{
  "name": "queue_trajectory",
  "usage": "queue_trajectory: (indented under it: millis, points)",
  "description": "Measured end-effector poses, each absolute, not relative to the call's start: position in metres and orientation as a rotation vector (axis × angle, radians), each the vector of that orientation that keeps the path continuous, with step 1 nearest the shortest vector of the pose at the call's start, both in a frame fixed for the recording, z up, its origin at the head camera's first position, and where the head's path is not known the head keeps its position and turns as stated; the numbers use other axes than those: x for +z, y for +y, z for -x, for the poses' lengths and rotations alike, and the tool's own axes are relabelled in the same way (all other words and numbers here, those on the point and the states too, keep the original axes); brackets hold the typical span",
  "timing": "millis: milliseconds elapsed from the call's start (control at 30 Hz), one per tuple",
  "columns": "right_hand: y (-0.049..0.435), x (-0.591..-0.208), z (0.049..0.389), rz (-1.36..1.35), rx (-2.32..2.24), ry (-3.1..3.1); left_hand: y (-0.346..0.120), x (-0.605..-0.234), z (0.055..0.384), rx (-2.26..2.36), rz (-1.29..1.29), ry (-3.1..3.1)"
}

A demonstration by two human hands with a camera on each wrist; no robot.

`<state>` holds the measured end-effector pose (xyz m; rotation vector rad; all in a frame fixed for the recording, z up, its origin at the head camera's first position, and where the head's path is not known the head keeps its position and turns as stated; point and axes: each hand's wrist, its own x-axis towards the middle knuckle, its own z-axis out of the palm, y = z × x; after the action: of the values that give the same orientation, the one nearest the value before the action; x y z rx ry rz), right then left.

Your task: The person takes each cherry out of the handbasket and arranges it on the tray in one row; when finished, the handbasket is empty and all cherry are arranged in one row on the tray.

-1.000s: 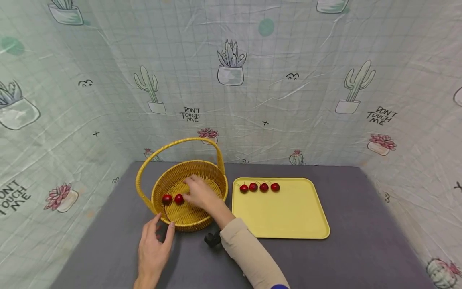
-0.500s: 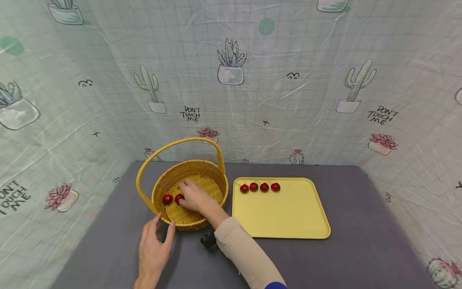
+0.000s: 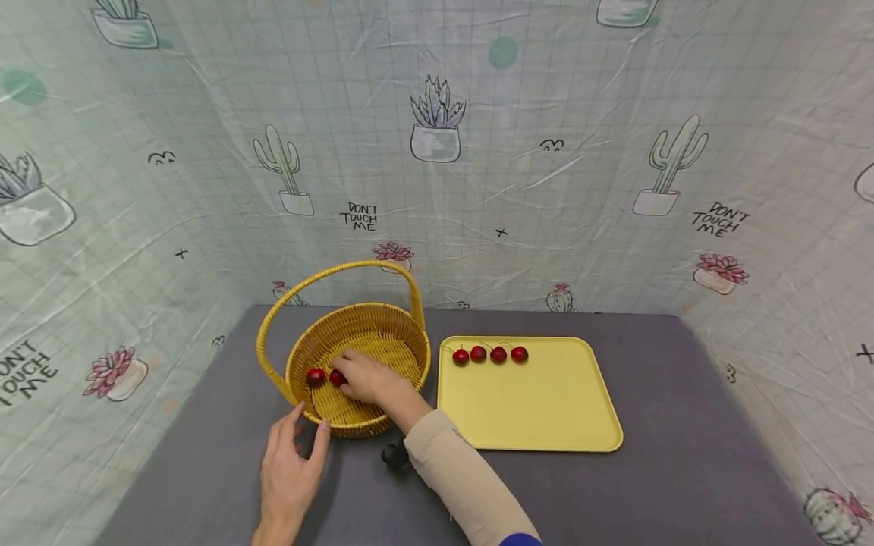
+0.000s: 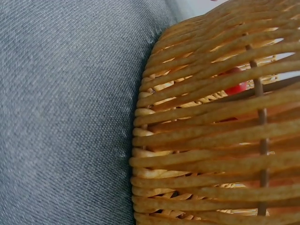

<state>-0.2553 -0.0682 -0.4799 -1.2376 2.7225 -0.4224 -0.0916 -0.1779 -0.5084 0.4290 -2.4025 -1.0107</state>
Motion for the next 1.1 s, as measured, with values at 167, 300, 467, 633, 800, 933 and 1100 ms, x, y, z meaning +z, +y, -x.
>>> queue_trajectory:
  millis: [167, 300, 467, 633, 800, 933, 1100]
  points:
    - [-0.0683, -0.4803, 0.2561, 1.289, -0.381, 2.723, -0.1781, -0.5092, 0.0923, -1.008, -0.421, -2.398]
    - [-0.0678, -0.4802, 0.2560, 1.288, -0.399, 2.716, -0.1779, -0.5095, 0.0928, -1.004, -0.413, -2.394]
    - [-0.0664, -0.4801, 0.2555, 1.237, -0.469, 2.693, -0.1774, -0.5095, 0.0934, -0.996, -0.406, -2.387]
    - [-0.0653, -0.4798, 0.2549, 1.214, -0.495, 2.677, -0.1774, -0.5092, 0.0937, -0.997, -0.410, -2.393]
    - [-0.0638, -0.4799, 0.2551, 1.238, -0.525, 2.665, -0.1775, -0.5095, 0.0933, -0.995, -0.419, -2.402]
    - [-0.0615, -0.4804, 0.2548, 1.297, -0.552, 2.686, -0.1776, -0.5101, 0.0928, -0.992, -0.424, -2.404]
    - [-0.0595, -0.4770, 0.2511, 1.371, -0.571, 2.733, -0.1776, -0.5099, 0.0923, -0.983, -0.430, -2.406]
